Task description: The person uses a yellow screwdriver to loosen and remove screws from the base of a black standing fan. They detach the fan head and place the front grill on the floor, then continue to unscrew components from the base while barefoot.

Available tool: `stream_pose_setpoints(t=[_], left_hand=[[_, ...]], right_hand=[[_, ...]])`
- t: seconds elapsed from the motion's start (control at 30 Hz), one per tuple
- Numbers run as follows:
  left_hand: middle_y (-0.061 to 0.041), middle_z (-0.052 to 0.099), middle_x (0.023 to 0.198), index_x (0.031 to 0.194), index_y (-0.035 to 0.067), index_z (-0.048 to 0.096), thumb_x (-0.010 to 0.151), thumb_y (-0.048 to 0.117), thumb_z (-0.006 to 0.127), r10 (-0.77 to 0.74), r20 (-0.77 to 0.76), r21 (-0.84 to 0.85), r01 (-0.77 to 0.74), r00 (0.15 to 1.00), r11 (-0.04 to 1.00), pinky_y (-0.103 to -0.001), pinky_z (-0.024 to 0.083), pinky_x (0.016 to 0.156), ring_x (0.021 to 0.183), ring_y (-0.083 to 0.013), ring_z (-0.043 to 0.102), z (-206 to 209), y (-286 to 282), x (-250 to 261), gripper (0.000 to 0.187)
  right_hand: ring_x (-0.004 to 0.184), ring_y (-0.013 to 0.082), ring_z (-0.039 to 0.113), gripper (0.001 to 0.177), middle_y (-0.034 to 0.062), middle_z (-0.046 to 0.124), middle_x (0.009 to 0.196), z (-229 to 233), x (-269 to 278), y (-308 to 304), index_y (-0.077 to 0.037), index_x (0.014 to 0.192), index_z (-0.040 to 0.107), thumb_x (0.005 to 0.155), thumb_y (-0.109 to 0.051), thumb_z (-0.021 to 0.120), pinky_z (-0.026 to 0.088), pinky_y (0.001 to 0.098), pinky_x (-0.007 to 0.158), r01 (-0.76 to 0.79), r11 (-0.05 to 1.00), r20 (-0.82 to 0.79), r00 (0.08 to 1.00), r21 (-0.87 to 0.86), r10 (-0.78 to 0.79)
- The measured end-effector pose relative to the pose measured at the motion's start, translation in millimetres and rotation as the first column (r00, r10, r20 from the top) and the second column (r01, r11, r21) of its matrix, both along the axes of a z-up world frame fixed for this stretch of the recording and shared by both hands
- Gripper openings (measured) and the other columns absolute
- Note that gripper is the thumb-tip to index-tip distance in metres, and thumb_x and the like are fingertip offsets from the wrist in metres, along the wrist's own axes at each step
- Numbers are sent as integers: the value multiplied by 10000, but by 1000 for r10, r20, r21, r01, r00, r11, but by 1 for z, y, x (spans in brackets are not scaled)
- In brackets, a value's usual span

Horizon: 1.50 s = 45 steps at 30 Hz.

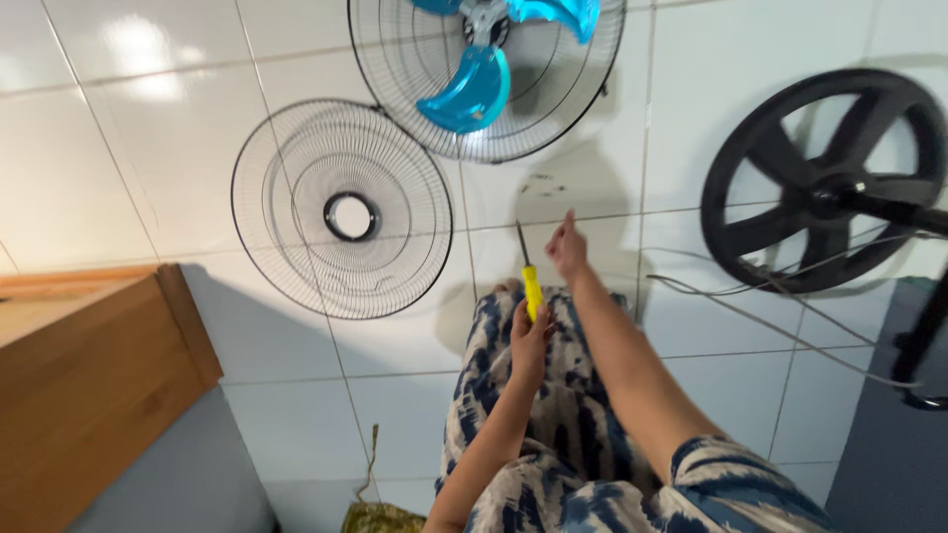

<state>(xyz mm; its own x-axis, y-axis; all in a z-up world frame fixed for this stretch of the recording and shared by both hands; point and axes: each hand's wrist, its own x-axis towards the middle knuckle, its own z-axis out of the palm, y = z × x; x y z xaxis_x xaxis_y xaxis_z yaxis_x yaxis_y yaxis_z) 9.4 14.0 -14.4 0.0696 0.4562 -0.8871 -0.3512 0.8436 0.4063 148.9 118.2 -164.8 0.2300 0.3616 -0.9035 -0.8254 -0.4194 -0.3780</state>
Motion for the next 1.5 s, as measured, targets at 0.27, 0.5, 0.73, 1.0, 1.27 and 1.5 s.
stream_pose_setpoints(t=[0.27,0.5,0.73,1.0,1.27,1.5], left_hand=[[-15,607,958,1399,10,534,1076,209,636,-127,-37,298,132,991,945,-207,487,714,819,-69,562,-9,-29,-9,392],[-1,650,1000,1433,93,488,1005,222,632,-51,34,114,47,998,992,-213,495,718,839,-74,605,38,-28,-28,470],[-5,669,1071,1425,62,509,1024,247,629,-38,39,163,31,999,986,-230,523,790,907,-89,625,75,-10,-40,458],[-25,648,1107,1441,99,470,1021,286,582,-147,80,207,128,986,970,-255,558,845,964,-102,652,128,9,-23,474],[-47,641,1244,1573,98,362,1044,275,560,-357,88,324,312,930,893,-258,547,887,1065,-121,640,163,1,-9,591],[-71,628,1296,1555,81,379,1038,250,565,-512,126,342,447,850,827,-284,534,928,1121,-156,627,192,5,14,575]], right_hand=[[650,218,511,349,54,488,694,34,-22,-62,-123,777,480,1050,-338,513,467,358,636,-86,996,-220,972,-9,82],[1045,316,652,412,72,570,1176,126,2,-74,-194,1359,498,984,-349,565,532,494,842,-128,992,-368,921,22,127],[1315,276,600,722,159,574,1468,196,10,-70,-41,1495,468,990,-548,560,533,441,1047,-75,954,-593,769,289,240],[1167,195,628,830,67,629,1383,297,-9,-75,-89,1590,380,984,-645,490,535,340,953,-191,778,-390,779,599,491],[1042,142,661,444,23,689,1174,315,-10,-106,-88,1366,601,1007,-349,620,552,289,822,-344,868,-90,912,359,399],[1015,117,640,328,8,675,1104,347,1,-126,-77,1185,677,1037,-355,583,532,279,802,-353,900,126,935,256,331]])
